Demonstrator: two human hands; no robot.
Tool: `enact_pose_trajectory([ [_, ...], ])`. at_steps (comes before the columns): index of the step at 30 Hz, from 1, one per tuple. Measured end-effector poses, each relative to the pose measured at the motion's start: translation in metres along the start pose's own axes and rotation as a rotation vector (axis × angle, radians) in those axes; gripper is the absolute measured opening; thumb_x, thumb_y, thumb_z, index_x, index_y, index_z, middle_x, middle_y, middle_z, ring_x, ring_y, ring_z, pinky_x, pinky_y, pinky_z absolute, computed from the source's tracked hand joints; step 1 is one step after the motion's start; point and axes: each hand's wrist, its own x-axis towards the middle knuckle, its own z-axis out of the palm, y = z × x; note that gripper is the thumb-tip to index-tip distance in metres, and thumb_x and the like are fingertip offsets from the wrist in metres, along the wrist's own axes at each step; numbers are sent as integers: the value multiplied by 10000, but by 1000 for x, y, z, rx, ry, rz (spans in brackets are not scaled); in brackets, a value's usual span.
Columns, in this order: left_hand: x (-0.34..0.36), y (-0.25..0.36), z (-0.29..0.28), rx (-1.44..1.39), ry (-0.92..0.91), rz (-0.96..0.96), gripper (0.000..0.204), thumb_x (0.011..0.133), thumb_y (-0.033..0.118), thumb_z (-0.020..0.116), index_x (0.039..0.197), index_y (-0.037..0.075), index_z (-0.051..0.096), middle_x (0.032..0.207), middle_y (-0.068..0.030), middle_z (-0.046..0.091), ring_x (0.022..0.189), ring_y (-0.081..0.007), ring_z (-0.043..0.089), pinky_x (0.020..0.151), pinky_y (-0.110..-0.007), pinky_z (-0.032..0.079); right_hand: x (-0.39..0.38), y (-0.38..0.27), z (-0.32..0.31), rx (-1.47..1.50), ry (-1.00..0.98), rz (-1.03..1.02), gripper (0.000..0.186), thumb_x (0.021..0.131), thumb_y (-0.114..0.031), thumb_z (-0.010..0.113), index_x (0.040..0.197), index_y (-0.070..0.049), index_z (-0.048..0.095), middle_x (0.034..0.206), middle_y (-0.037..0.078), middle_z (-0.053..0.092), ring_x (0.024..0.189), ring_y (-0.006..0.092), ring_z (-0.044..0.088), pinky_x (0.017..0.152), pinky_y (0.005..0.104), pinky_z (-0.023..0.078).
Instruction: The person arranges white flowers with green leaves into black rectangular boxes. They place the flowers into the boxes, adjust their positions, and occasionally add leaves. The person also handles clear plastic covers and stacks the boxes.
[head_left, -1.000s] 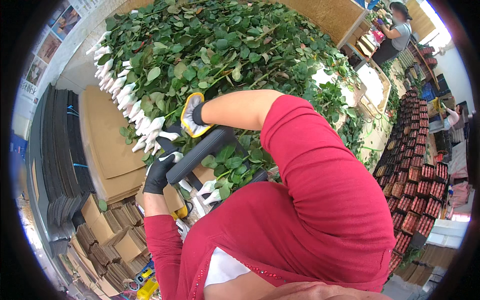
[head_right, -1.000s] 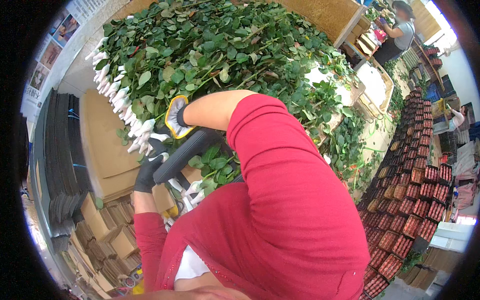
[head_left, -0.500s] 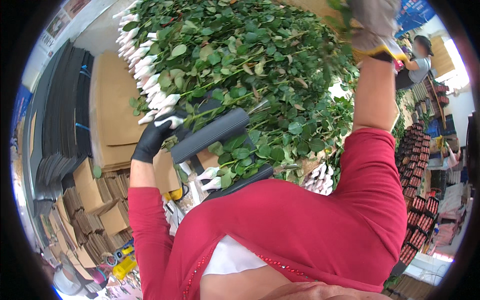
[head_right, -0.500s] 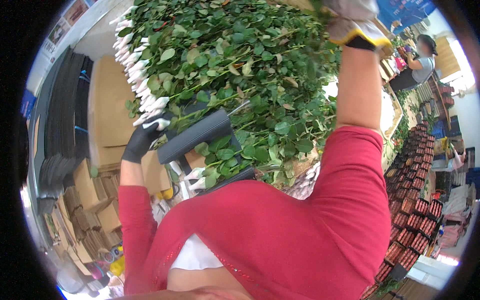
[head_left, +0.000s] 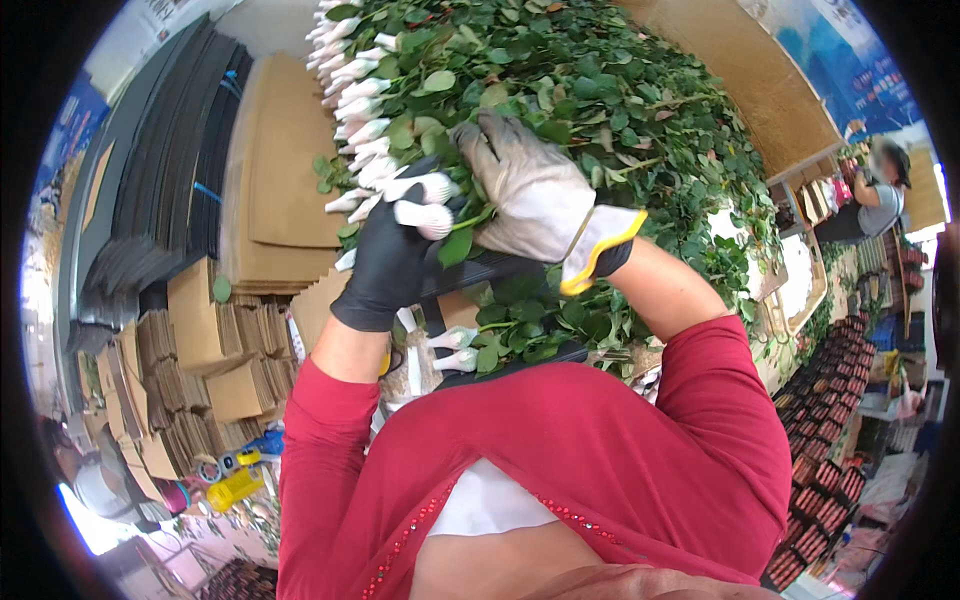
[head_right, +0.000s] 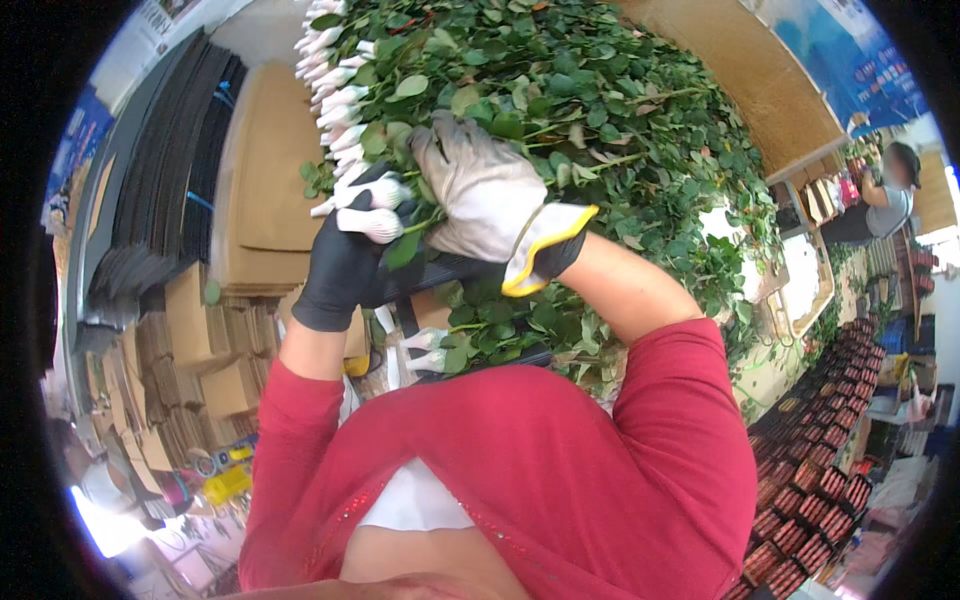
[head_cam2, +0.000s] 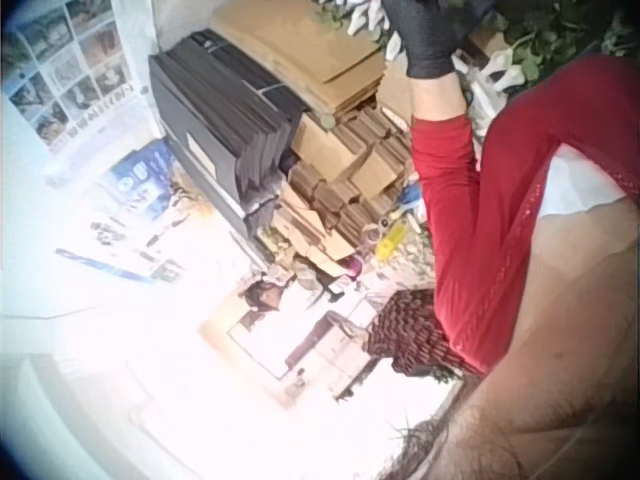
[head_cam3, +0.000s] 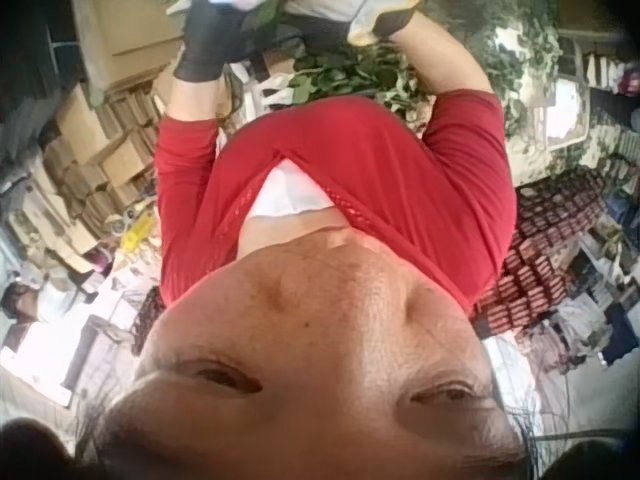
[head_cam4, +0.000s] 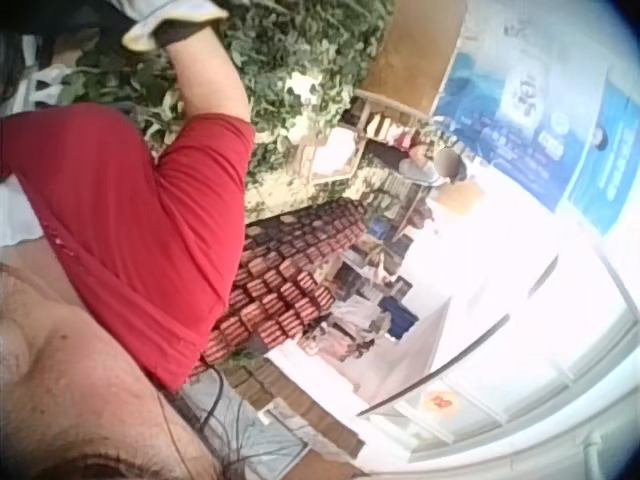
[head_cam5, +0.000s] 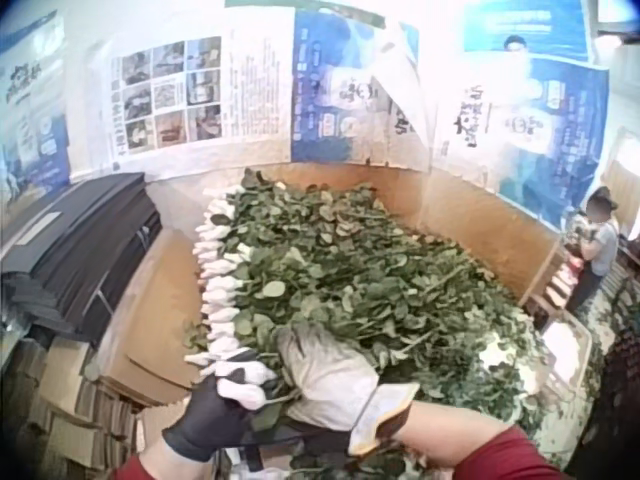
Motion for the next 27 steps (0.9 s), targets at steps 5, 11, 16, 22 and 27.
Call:
enact_pose_trajectory([
  [5,-1,27,29,-184,-77,136,608,1011,130,657,1548,6,401,1406,-93,585,1205,-182,592,1038,-326,475,-5,15,18,2024,-190,791,572,937,-95,592,1481,-6,438,1222,125,673,1030,250,694,852,339,582],
  [11,64,-87,-77,1163,39,269,424,945,168,657,1368,165,625,1258,-124,665,1122,-335,636,972,-440,504,-22,51,-138,1175,366,192,517,1014,-200,576,1466,32,481,1305,200,634,1058,263,685,877,342,579],
  [16,100,-123,-85,1601,17,373,333,867,184,678,1198,156,700,1032,-135,698,1019,-347,648,959,-465,479,-28,27,-138,535,401,12,399,1003,-54,571,1393,24,595,1240,157,704,1051,202,698,873,303,568],
  [22,62,65,-11,1204,-93,580,354,856,213,779,1180,98,695,1068,-132,731,972,-350,706,843,-418,565,-16,18,-75,1001,106,224,430,1027,-196,596,1397,20,562,1384,196,620,1266,279,617,1102,371,476],
  [27,38,79,10,815,-61,699,562,845,148,778,1381,140,610,1281,-142,675,1161,-340,654,957,-397,537,2,54,-51,1265,105,170,431,1053,-283,540,1375,2,562,1333,167,634,1174,247,623,1041,346,482],
])
